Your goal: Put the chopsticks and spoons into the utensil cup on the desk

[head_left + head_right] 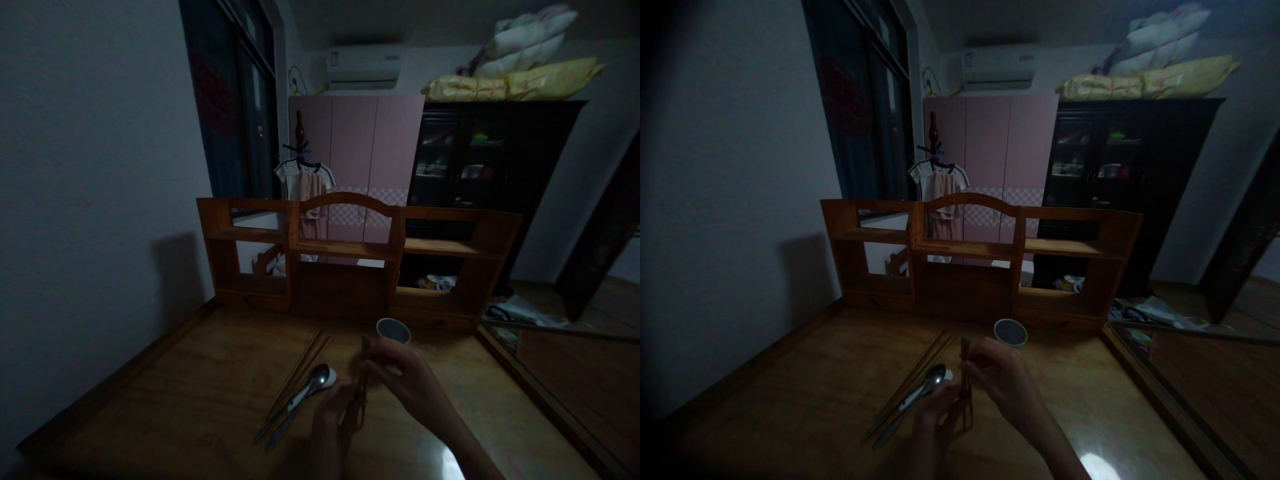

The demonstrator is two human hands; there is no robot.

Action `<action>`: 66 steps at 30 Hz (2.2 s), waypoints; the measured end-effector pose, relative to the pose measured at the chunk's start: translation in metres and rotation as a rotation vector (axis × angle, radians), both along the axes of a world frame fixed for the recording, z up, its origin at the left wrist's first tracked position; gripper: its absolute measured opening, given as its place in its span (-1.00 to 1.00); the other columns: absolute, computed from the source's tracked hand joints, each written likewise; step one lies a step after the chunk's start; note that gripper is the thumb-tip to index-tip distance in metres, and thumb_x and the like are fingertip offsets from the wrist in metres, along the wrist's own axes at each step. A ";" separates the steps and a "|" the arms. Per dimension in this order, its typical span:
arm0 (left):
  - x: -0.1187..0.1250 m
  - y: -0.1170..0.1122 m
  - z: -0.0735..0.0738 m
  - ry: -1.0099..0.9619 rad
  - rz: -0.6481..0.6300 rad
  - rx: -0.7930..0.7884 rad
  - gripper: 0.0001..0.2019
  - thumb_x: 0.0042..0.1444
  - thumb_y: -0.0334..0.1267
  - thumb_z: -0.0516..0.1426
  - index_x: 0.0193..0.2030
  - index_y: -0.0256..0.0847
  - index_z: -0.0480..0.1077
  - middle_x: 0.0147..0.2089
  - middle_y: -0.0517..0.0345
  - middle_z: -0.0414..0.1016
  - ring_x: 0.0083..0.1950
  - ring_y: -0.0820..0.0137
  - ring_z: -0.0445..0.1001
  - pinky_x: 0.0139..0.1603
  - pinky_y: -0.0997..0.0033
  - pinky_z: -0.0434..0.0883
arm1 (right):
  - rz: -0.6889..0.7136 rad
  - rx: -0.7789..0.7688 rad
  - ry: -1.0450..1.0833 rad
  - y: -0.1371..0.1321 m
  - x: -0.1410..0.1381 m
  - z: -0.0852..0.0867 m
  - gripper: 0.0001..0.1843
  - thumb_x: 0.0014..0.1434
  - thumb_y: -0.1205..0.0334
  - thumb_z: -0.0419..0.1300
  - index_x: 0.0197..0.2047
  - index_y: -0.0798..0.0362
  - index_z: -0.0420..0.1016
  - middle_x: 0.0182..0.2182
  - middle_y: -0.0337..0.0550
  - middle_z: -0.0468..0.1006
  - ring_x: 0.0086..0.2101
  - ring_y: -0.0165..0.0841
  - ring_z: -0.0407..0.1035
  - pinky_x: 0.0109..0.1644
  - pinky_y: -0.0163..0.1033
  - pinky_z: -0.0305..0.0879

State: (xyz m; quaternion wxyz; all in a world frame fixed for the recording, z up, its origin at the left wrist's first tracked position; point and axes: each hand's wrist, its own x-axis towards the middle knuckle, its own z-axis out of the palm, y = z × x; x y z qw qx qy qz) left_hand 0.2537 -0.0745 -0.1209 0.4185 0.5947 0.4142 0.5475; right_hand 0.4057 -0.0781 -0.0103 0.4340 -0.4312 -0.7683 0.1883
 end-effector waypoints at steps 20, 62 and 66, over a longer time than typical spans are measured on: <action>-0.003 0.000 -0.029 0.112 -0.049 -0.094 -0.84 0.10 -0.21 0.17 -0.17 -0.04 0.51 -0.15 0.12 0.55 -0.18 0.29 0.55 -0.21 0.44 0.48 | -0.113 0.046 -0.098 0.004 0.007 0.004 -0.78 0.23 0.19 0.19 -0.43 0.04 0.32 -0.51 -0.29 0.38 -0.48 -0.42 0.28 -0.45 -0.35 0.15; 0.018 0.018 -0.016 -0.247 -0.071 -0.131 -0.82 -0.04 -0.21 0.28 -0.37 -0.30 0.60 -0.37 -0.01 0.59 -0.30 0.21 0.57 -0.25 0.32 0.52 | -0.082 -0.069 0.051 0.012 0.009 -0.001 -0.80 0.21 0.14 0.22 -0.37 0.07 0.48 -0.46 -0.23 0.45 -0.45 -0.41 0.34 -0.41 -0.36 0.21; 0.016 0.016 -0.007 -0.176 -0.080 -0.128 -0.83 -0.05 -0.22 0.27 -0.44 -0.31 0.58 -0.46 0.05 0.54 -0.36 0.26 0.51 -0.34 0.40 0.45 | -0.086 -0.100 0.118 0.014 0.009 -0.003 -0.76 0.20 0.09 0.24 -0.38 0.07 0.47 -0.48 -0.25 0.40 -0.45 -0.41 0.30 -0.42 -0.36 0.17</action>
